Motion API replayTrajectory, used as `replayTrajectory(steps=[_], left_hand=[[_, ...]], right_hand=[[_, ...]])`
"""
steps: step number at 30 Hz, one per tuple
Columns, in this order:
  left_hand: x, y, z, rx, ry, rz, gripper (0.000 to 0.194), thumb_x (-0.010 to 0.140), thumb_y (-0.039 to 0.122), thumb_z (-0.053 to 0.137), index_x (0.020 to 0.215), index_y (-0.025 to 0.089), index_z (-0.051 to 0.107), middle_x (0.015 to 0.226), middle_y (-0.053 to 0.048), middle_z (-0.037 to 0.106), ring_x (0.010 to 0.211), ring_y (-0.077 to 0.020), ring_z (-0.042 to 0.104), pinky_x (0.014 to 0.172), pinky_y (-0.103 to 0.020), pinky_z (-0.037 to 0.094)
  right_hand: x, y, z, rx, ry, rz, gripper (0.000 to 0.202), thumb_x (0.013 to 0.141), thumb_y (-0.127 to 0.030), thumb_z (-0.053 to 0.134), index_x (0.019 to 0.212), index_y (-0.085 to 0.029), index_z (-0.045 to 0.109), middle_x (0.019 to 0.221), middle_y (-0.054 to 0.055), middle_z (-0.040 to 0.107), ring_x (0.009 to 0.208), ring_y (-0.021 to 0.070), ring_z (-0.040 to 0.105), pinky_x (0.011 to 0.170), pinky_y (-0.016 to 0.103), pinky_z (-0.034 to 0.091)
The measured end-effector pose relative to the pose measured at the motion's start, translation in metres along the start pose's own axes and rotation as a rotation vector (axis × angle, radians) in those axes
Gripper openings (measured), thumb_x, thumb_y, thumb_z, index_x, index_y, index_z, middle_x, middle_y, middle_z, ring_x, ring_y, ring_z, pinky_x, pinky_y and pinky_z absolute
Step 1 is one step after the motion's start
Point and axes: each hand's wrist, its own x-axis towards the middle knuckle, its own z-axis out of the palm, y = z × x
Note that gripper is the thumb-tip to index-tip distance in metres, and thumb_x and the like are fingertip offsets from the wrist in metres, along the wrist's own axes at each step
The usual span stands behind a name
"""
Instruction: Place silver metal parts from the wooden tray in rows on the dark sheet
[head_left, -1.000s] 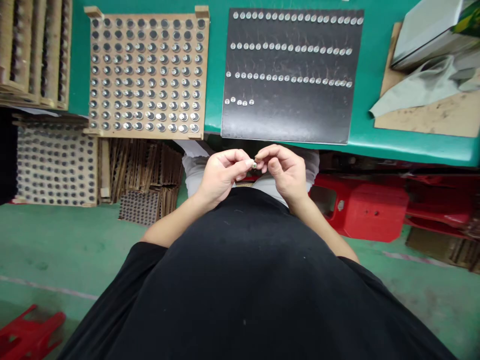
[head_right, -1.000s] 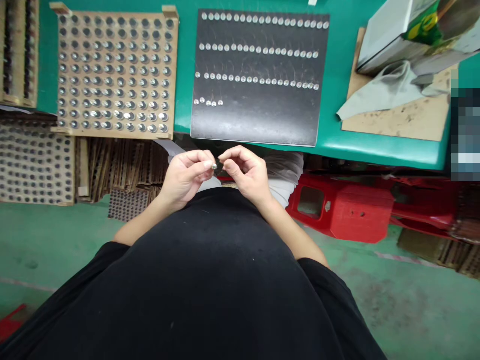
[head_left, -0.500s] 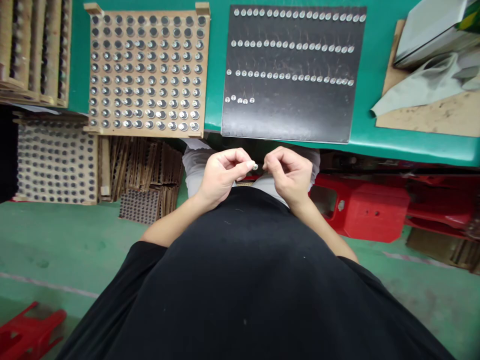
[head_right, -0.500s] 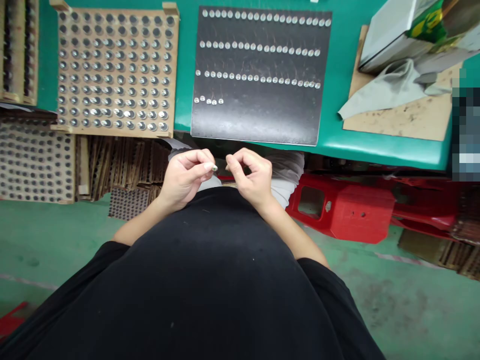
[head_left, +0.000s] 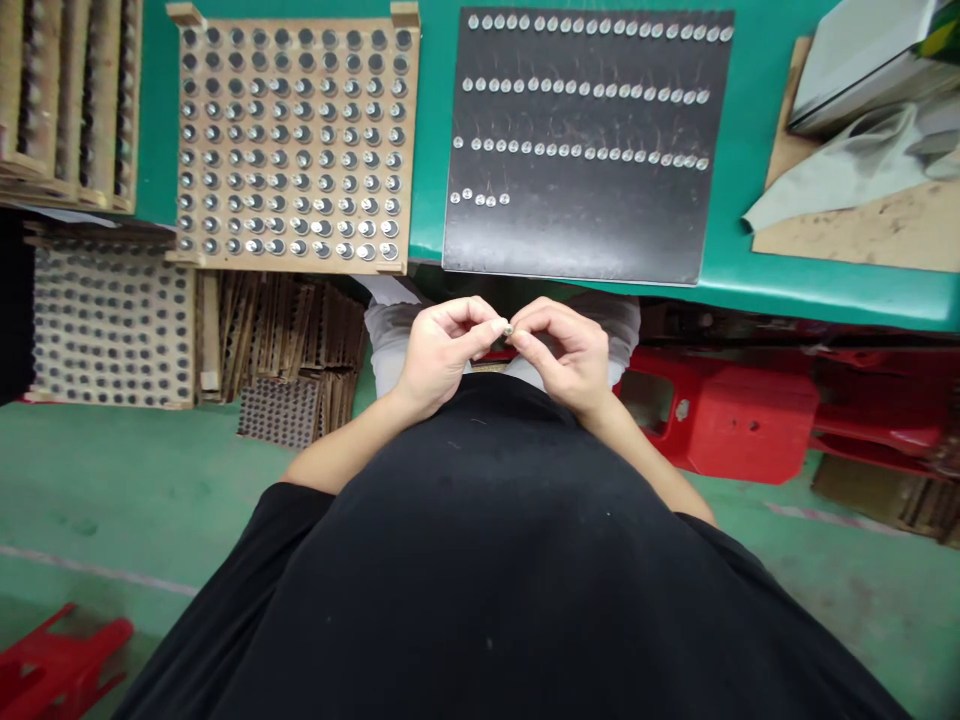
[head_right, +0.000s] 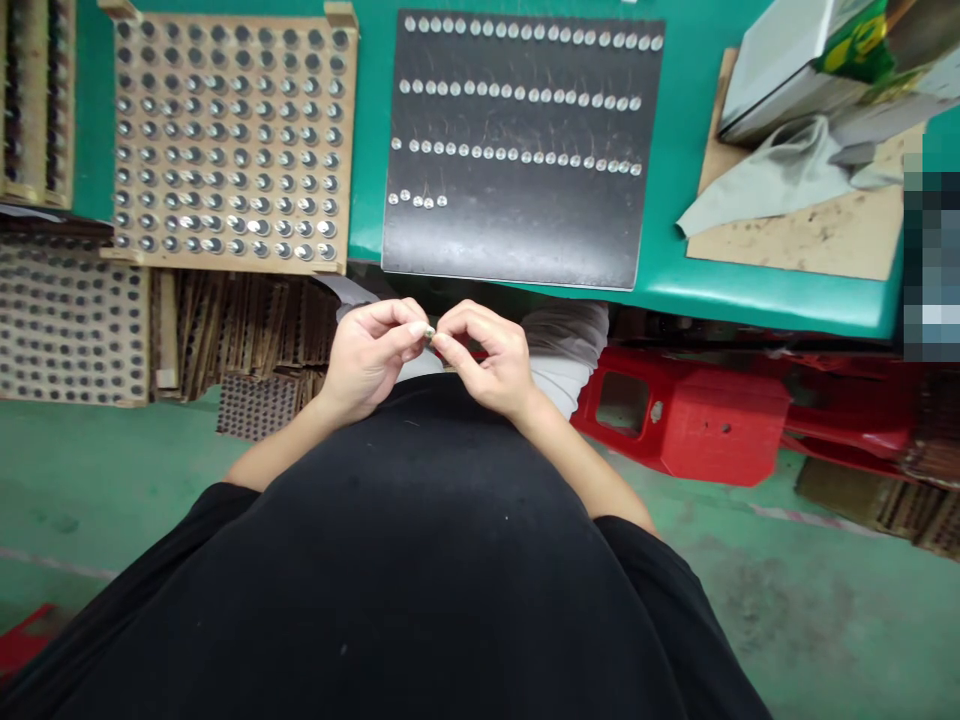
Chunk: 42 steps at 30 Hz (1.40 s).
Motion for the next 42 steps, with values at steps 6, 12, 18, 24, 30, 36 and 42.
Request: replayTrajectory(steps=[6, 12, 18, 24, 30, 36, 42], left_hand=[[0.000, 0.000, 0.000, -0.008, 0.031, 0.000, 0.030, 0.063, 0.034, 0.084, 0.056, 0.014, 0.062, 0.056, 0.003, 0.051, 0.049, -0.0037, 0.039, 0.049, -0.021, 0.032], [0.000, -0.003, -0.001, 0.054, -0.017, 0.078, 0.032, 0.065, 0.036, 0.083, 0.055, 0.014, 0.061, 0.057, 0.002, 0.053, 0.053, -0.0052, 0.043, 0.055, -0.022, 0.039], [-0.001, -0.001, -0.002, 0.030, -0.012, 0.010, 0.031, 0.065, 0.035, 0.083, 0.055, 0.014, 0.061, 0.056, 0.003, 0.052, 0.050, -0.0047, 0.040, 0.051, -0.022, 0.036], [0.001, -0.004, -0.004, 0.029, 0.030, 0.007, 0.029, 0.064, 0.032, 0.082, 0.056, 0.014, 0.061, 0.057, 0.003, 0.052, 0.049, -0.0037, 0.038, 0.050, -0.021, 0.035], [0.021, 0.023, -0.031, 0.301, -0.107, 0.045, 0.026, 0.063, 0.029, 0.080, 0.056, 0.013, 0.062, 0.059, 0.000, 0.060, 0.055, -0.0083, 0.051, 0.055, -0.022, 0.042], [0.110, 0.088, -0.090, 0.633, 0.207, 0.233, 0.015, 0.062, 0.001, 0.069, 0.055, 0.012, 0.061, 0.056, -0.002, 0.059, 0.053, -0.0080, 0.050, 0.055, -0.024, 0.040], [0.210, 0.096, -0.118, 0.715, 0.366, 0.332, 0.032, 0.057, -0.009, 0.064, 0.047, 0.017, 0.050, 0.044, 0.004, 0.043, 0.051, -0.0087, 0.041, 0.061, -0.029, 0.041]], right_hand=[[-0.001, 0.001, 0.000, 0.022, 0.083, 0.041, 0.020, 0.088, -0.022, 0.058, 0.068, -0.019, 0.060, 0.066, 0.000, 0.062, 0.061, 0.0112, 0.057, 0.058, 0.027, 0.045], [0.002, -0.006, 0.005, 0.015, 0.093, 0.156, 0.027, 0.081, -0.030, 0.066, 0.058, -0.019, 0.056, 0.056, -0.003, 0.056, 0.053, 0.0092, 0.048, 0.053, 0.026, 0.038], [0.002, -0.003, 0.010, 0.261, 0.129, 0.407, 0.036, 0.083, -0.036, 0.062, 0.053, -0.019, 0.049, 0.051, -0.004, 0.047, 0.049, 0.0077, 0.040, 0.049, 0.024, 0.034], [-0.003, 0.006, 0.009, 0.199, 0.193, 0.452, 0.042, 0.089, -0.046, 0.055, 0.057, -0.019, 0.051, 0.054, -0.003, 0.051, 0.049, 0.0079, 0.044, 0.049, 0.023, 0.038], [-0.014, 0.017, -0.003, 0.081, 0.175, 0.363, 0.011, 0.078, -0.016, 0.059, 0.070, -0.020, 0.066, 0.075, 0.001, 0.071, 0.059, 0.0118, 0.060, 0.058, 0.027, 0.050], [-0.015, 0.025, -0.016, 0.157, 0.098, 0.240, 0.019, 0.071, -0.013, 0.055, 0.057, -0.020, 0.066, 0.063, 0.003, 0.069, 0.059, 0.0175, 0.064, 0.054, 0.030, 0.050], [-0.012, 0.024, -0.011, 0.230, 0.120, 0.359, 0.028, 0.088, -0.032, 0.056, 0.064, -0.018, 0.058, 0.064, 0.000, 0.062, 0.047, 0.0106, 0.058, 0.044, 0.024, 0.048]])
